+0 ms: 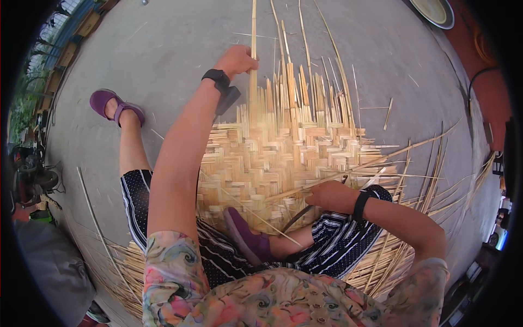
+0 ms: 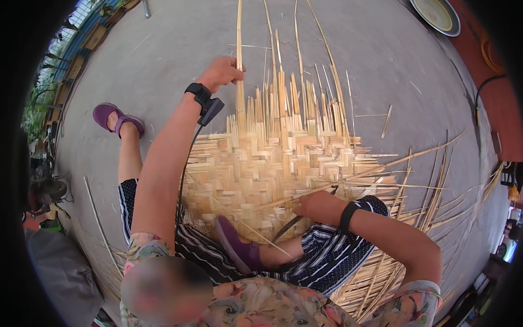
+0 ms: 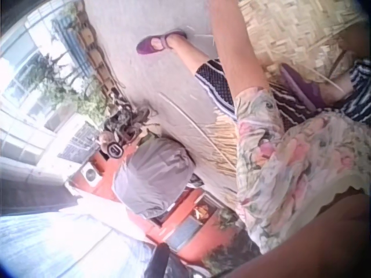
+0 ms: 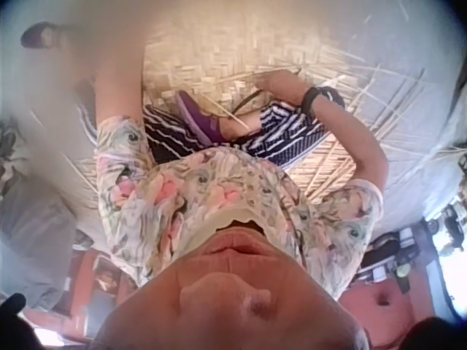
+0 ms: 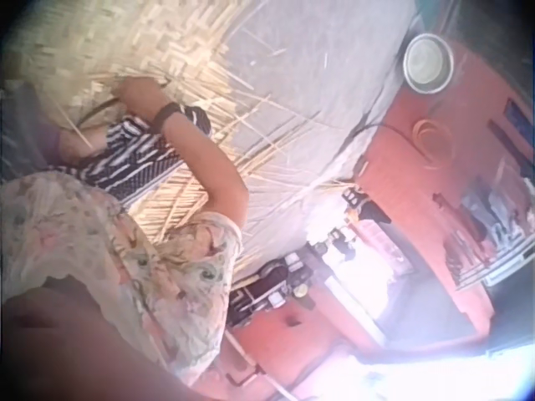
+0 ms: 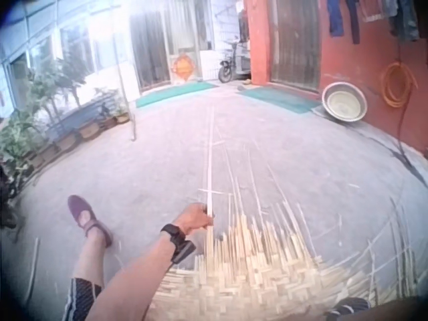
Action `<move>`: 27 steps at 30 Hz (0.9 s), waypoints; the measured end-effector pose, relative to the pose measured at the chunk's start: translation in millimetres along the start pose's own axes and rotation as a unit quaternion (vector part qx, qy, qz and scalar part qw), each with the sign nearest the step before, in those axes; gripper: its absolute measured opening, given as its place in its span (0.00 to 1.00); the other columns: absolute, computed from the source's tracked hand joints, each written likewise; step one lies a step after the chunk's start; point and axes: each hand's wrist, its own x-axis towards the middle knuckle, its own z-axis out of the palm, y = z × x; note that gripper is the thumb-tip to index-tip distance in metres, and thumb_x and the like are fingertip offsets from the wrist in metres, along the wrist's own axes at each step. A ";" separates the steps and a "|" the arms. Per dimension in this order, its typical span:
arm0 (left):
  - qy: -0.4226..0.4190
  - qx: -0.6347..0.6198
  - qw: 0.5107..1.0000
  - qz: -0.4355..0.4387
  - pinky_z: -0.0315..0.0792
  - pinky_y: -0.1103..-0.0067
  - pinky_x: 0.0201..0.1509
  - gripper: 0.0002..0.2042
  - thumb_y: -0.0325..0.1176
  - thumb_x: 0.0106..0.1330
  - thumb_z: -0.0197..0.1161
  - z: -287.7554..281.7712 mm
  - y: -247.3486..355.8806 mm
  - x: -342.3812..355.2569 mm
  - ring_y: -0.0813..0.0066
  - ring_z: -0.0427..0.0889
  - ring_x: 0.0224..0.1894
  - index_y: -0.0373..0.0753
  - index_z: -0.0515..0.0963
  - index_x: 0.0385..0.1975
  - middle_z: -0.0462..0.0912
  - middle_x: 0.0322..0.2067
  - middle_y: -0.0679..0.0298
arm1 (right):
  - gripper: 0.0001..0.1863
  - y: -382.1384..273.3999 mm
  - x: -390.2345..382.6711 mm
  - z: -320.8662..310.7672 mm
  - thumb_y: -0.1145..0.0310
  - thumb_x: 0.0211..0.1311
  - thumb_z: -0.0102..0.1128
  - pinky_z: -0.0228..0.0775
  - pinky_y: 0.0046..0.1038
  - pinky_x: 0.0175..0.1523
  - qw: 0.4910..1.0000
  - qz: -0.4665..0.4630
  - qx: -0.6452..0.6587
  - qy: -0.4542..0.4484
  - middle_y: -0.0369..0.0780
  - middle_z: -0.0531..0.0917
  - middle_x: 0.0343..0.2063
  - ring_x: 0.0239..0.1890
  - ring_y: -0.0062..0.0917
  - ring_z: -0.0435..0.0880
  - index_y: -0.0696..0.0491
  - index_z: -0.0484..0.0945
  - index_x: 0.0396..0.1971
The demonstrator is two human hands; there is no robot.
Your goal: Weaving a bamboo mat while sitting on the floor, using a knife to trim strips.
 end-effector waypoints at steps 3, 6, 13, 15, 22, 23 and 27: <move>-0.008 -0.015 0.991 0.134 0.74 0.78 0.37 0.08 0.26 0.60 0.67 -12.4 -32.6 -4.9 0.78 0.78 0.33 0.34 0.81 0.39 0.82 0.31 0.65 | 0.19 -13.7 3.9 -54.8 0.64 0.63 0.60 0.75 0.37 0.52 0.988 0.083 0.120 -0.045 0.41 0.83 0.45 0.53 0.36 0.81 0.50 0.77 0.55; 0.047 -0.019 0.993 0.111 0.77 0.77 0.41 0.07 0.26 0.64 0.64 25.3 -31.3 -7.1 0.77 0.80 0.35 0.34 0.80 0.40 0.83 0.33 0.64 | 0.31 5.5 -8.9 -52.1 0.58 0.64 0.64 0.71 0.31 0.60 0.918 0.022 0.370 0.138 0.45 0.80 0.55 0.57 0.34 0.80 0.46 0.68 0.66; 0.066 -0.285 0.954 0.065 0.81 0.77 0.48 0.07 0.30 0.71 0.59 45.5 -63.3 -12.4 0.76 0.84 0.42 0.35 0.80 0.43 0.84 0.37 0.63 | 0.25 49.7 99.7 -98.5 0.59 0.69 0.52 0.75 0.43 0.45 0.950 0.166 0.087 0.251 0.47 0.82 0.34 0.37 0.43 0.83 0.39 0.68 0.66; 0.093 -0.334 0.936 0.064 0.77 0.79 0.44 0.09 0.33 0.71 0.60 54.6 -70.6 -16.7 0.78 0.82 0.38 0.33 0.80 0.41 0.84 0.35 0.65 | 0.25 69.0 130.7 -93.2 0.57 0.71 0.50 0.75 0.42 0.46 0.938 0.178 0.085 0.284 0.48 0.84 0.36 0.39 0.42 0.84 0.38 0.68 0.67; 0.177 -0.277 0.939 0.104 0.80 0.79 0.45 0.09 0.31 0.71 0.61 83.8 -95.9 -49.0 0.76 0.84 0.41 0.32 0.81 0.43 0.84 0.35 0.63 | 0.24 82.6 159.8 -97.9 0.51 0.73 0.46 0.74 0.40 0.54 0.931 0.157 0.191 0.269 0.49 0.85 0.44 0.46 0.43 0.84 0.35 0.68 0.67; 0.177 -0.256 0.947 0.084 0.80 0.81 0.41 0.09 0.31 0.71 0.61 95.3 -68.6 -66.4 0.77 0.83 0.39 0.32 0.81 0.42 0.84 0.34 0.64 | 0.24 82.5 156.1 -99.5 0.51 0.74 0.45 0.74 0.39 0.55 0.930 0.182 0.204 0.247 0.50 0.84 0.45 0.47 0.43 0.84 0.35 0.68 0.67; 0.172 -0.438 0.851 0.234 0.78 0.85 0.32 0.10 0.31 0.73 0.58 76.7 40.9 -128.7 0.71 0.87 0.38 0.32 0.78 0.47 0.86 0.35 0.56 | 0.25 80.9 135.0 -87.8 0.51 0.72 0.47 0.75 0.42 0.46 0.926 0.206 0.134 0.286 0.47 0.86 0.39 0.39 0.43 0.85 0.39 0.69 0.66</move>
